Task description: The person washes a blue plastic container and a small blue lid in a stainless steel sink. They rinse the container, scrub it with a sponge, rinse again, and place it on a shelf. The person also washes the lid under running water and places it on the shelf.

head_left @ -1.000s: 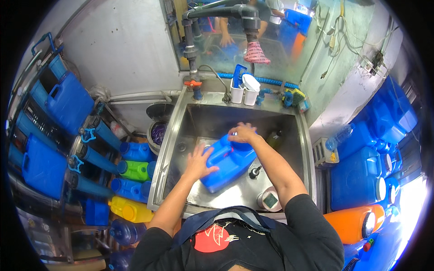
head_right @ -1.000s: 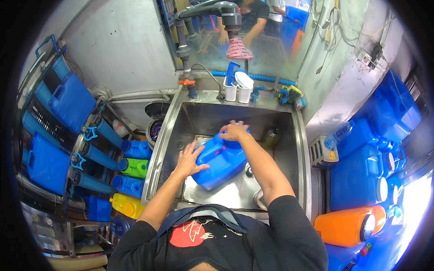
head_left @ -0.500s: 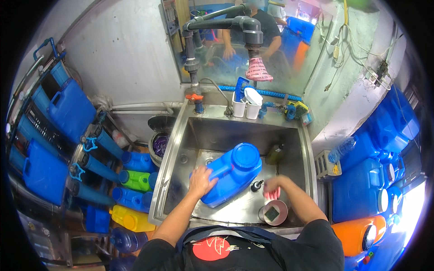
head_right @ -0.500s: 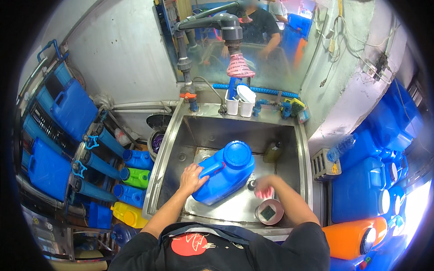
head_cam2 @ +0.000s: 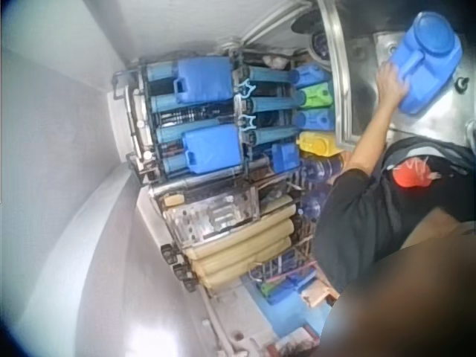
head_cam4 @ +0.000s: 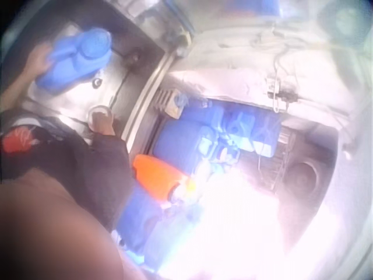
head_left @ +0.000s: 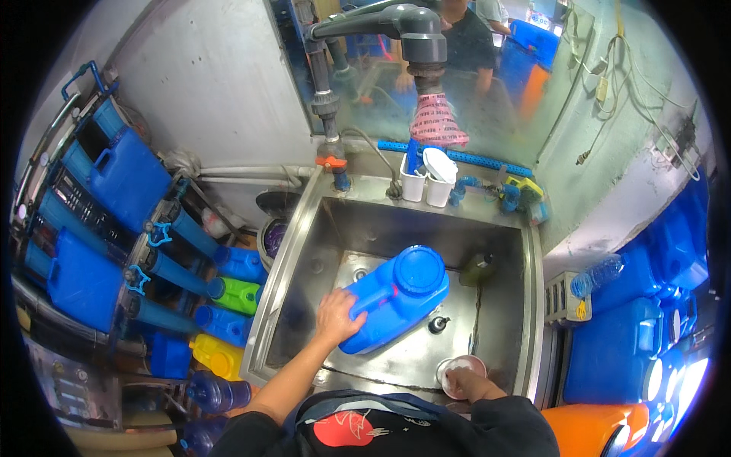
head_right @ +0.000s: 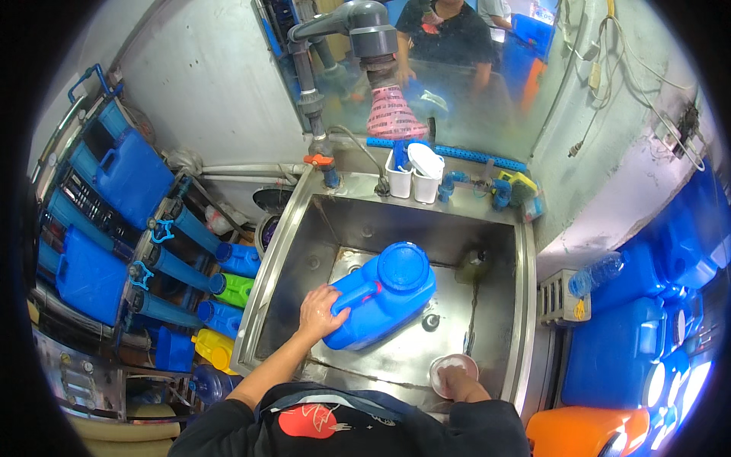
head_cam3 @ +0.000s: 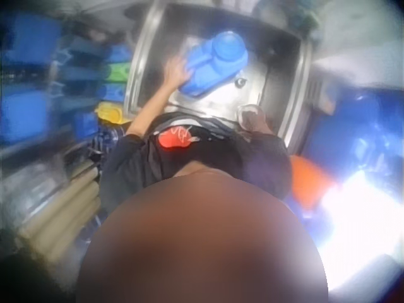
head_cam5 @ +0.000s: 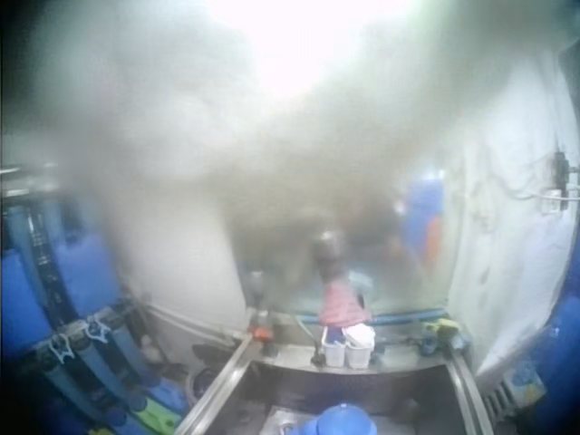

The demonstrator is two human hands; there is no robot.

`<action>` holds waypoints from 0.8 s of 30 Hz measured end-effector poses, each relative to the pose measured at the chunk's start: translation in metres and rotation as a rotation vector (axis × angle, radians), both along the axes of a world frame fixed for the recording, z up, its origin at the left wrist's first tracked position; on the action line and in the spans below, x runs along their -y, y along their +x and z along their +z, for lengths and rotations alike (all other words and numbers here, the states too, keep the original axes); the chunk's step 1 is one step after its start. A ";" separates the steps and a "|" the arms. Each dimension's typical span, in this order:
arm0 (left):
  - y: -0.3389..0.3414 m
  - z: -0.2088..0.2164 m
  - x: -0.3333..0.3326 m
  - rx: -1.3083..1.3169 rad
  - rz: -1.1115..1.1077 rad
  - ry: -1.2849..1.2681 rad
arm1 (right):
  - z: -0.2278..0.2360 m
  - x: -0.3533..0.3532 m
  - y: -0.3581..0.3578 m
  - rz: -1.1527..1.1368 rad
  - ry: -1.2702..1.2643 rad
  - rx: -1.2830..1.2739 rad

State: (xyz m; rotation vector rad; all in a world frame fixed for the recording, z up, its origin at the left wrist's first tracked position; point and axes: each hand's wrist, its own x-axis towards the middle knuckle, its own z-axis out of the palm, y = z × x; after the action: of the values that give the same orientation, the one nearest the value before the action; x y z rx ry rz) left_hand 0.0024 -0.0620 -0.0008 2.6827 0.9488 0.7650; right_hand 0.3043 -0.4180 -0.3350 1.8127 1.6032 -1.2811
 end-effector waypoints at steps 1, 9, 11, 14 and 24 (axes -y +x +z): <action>0.001 -0.001 0.000 -0.007 0.011 0.001 | -0.002 0.000 -0.002 -0.017 -0.009 -0.006; -0.001 0.000 -0.013 -0.088 -0.031 -0.099 | -0.018 -0.003 0.010 -0.093 -0.017 -0.021; -0.002 -0.002 -0.018 -0.073 -0.010 -0.086 | -0.026 -0.007 0.021 -0.098 -0.008 -0.012; -0.006 -0.010 -0.018 0.083 0.141 -0.156 | -0.022 -0.021 0.035 -0.086 -0.008 -0.014; -0.023 -0.025 -0.016 0.267 0.250 -0.410 | 0.278 -0.139 0.011 -0.194 0.551 -0.045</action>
State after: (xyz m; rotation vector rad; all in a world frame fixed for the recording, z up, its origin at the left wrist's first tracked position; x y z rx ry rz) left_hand -0.0203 -0.0456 -0.0258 2.0795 1.2286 0.8425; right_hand 0.3148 -0.2786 -0.0573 2.3227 1.9871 -1.0214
